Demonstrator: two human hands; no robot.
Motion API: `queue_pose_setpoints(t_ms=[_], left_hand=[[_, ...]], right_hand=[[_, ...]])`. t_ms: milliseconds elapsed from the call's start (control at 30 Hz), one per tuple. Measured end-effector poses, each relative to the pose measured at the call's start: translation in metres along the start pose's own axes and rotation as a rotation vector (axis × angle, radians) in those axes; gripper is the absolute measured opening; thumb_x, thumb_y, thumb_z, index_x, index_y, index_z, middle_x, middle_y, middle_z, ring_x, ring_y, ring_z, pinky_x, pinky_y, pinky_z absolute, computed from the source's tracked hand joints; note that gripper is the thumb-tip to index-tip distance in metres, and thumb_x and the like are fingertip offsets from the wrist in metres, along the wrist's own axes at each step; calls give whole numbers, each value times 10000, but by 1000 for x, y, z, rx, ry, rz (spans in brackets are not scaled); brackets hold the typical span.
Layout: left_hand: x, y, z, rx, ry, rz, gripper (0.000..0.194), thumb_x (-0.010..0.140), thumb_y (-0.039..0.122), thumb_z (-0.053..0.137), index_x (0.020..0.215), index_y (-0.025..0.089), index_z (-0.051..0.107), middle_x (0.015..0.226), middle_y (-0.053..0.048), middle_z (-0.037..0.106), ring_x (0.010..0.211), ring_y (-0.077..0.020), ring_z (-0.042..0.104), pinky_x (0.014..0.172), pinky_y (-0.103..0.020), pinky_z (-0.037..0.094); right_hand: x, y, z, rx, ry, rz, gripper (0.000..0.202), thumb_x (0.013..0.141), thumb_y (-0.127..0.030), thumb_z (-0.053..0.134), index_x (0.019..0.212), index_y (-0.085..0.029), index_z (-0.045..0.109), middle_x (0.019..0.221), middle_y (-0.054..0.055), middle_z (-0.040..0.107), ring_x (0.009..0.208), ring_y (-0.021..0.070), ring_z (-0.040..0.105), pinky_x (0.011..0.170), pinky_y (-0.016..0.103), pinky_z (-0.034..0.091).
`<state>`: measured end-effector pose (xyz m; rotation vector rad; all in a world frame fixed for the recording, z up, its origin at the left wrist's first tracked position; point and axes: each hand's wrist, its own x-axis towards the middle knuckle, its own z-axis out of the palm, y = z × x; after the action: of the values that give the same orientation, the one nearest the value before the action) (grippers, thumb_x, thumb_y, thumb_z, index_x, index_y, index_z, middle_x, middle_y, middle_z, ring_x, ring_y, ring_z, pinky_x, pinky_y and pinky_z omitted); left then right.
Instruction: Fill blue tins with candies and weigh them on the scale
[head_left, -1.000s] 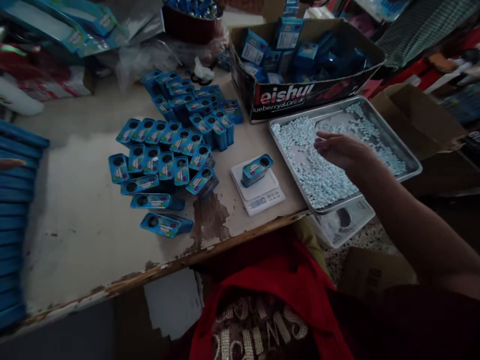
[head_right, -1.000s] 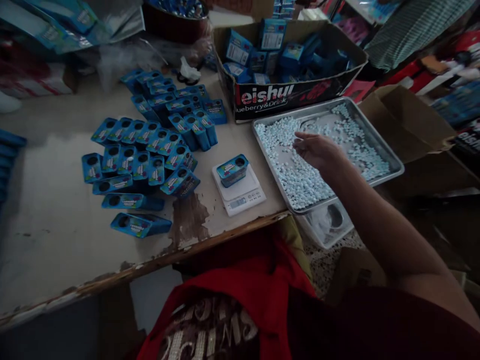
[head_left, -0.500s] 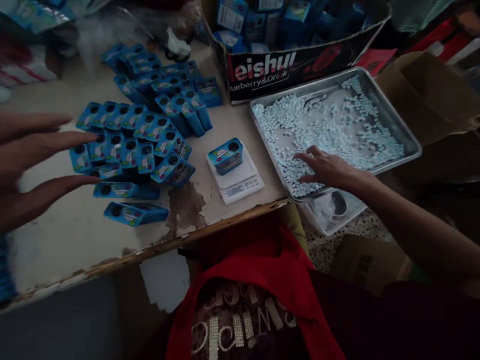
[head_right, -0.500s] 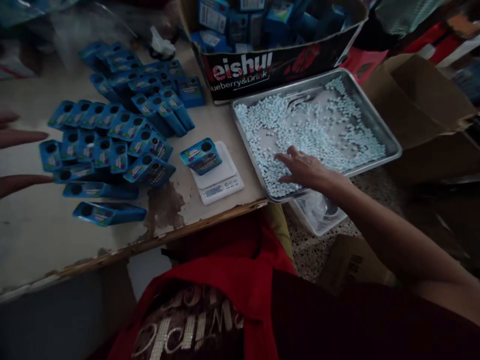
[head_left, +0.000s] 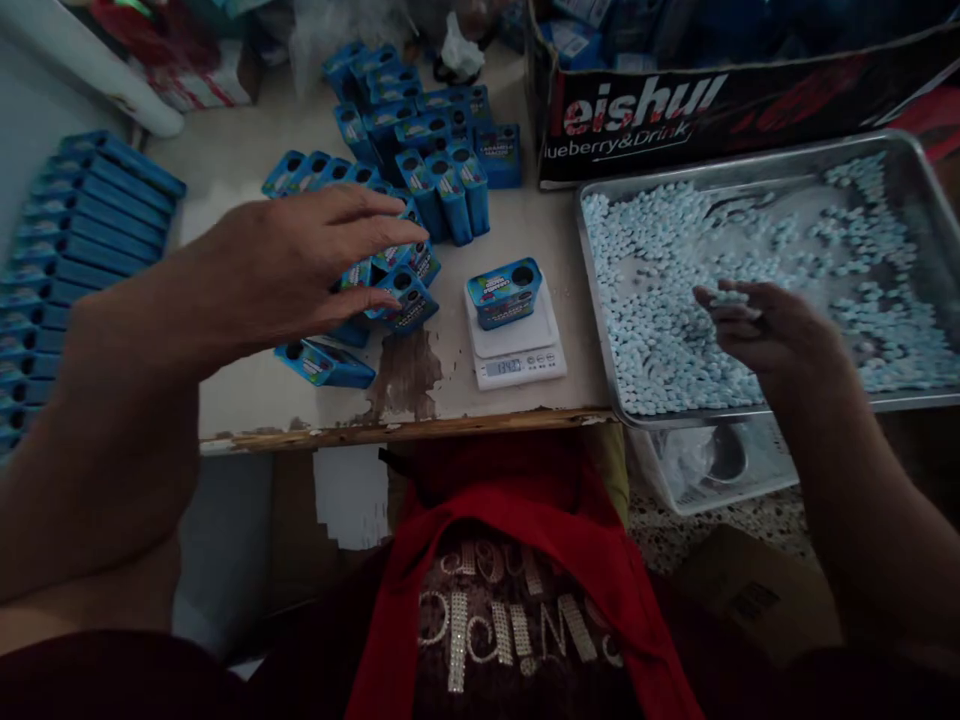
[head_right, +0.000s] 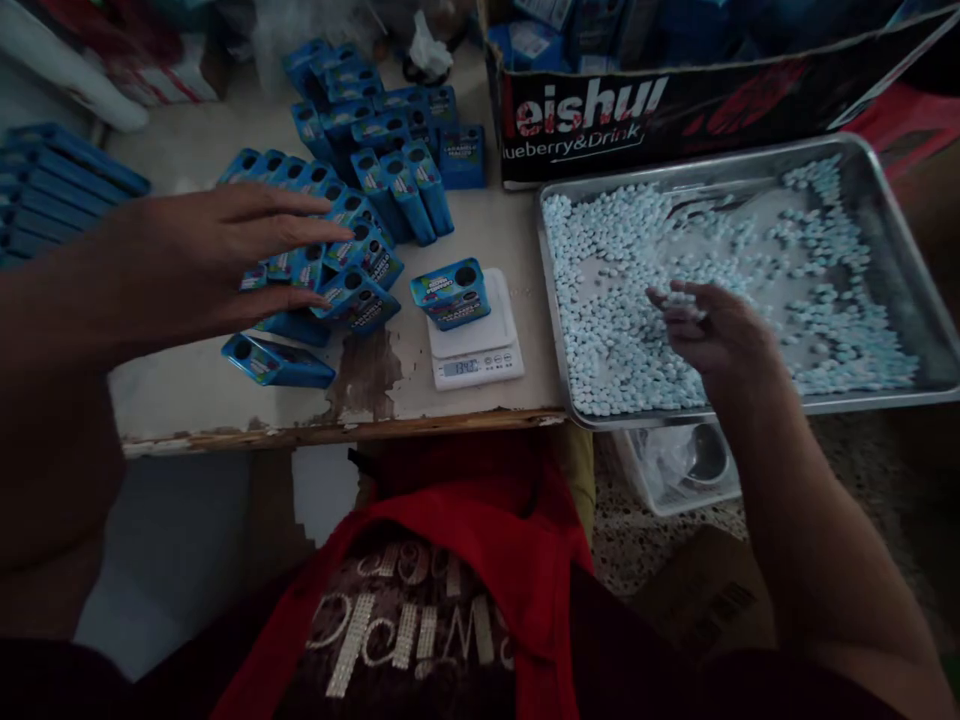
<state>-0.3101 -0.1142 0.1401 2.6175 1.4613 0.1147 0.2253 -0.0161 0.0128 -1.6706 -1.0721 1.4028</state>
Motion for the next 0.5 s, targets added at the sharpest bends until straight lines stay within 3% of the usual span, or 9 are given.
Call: queue_pose_setpoints(t_ms=[67,133,233,300,400,500], left_hand=[[3,3,8,-35,4,28,1055,1065,1009,248,1703,245,598,1740,-118,577,1538,-381,612,1313,-735,487],[9,9,17,-83,23,48,1048,1067,1004,285,1698,232,606,1690,-133,627,1494,-366,637,1301,-689,528],[19,20,36,-176,70,36,977,1078,964,403,1695,235,609,1643,-132,684,1474,-373,667,1263,-608,595],[23,28,50,-252,117,-7,890,1078,913,523,1695,277,610,1643,-110,696,1481,-384,682,1275,-601,592],[26,39,71,-385,212,-92,824,1053,829,687,1689,310,612,1631,-106,706,1490,-395,692,1322,-608,558],[25,48,86,-483,279,-153,818,1033,759,778,1674,279,611,1604,-135,712,1458,-389,713,1304,-597,578]], right_hand=[[-9,-3,4,340,83,144,164,953,-67,589,862,-203,611,932,82,679,586,71,369,448,140,271],[-17,-1,12,482,128,217,211,999,-37,591,858,-188,636,916,63,669,570,58,371,441,122,305],[-21,1,21,517,54,201,218,1032,-25,633,878,-177,667,900,30,675,525,39,269,403,118,254],[-19,-1,24,536,70,156,233,1031,-24,657,864,-187,657,832,6,636,523,41,308,420,112,276],[-15,-8,25,487,57,233,266,1041,-41,657,837,-205,615,748,-22,517,547,61,359,453,127,287],[-13,-14,27,482,34,208,286,1071,-30,574,846,-204,597,811,-8,547,539,50,228,449,134,205]])
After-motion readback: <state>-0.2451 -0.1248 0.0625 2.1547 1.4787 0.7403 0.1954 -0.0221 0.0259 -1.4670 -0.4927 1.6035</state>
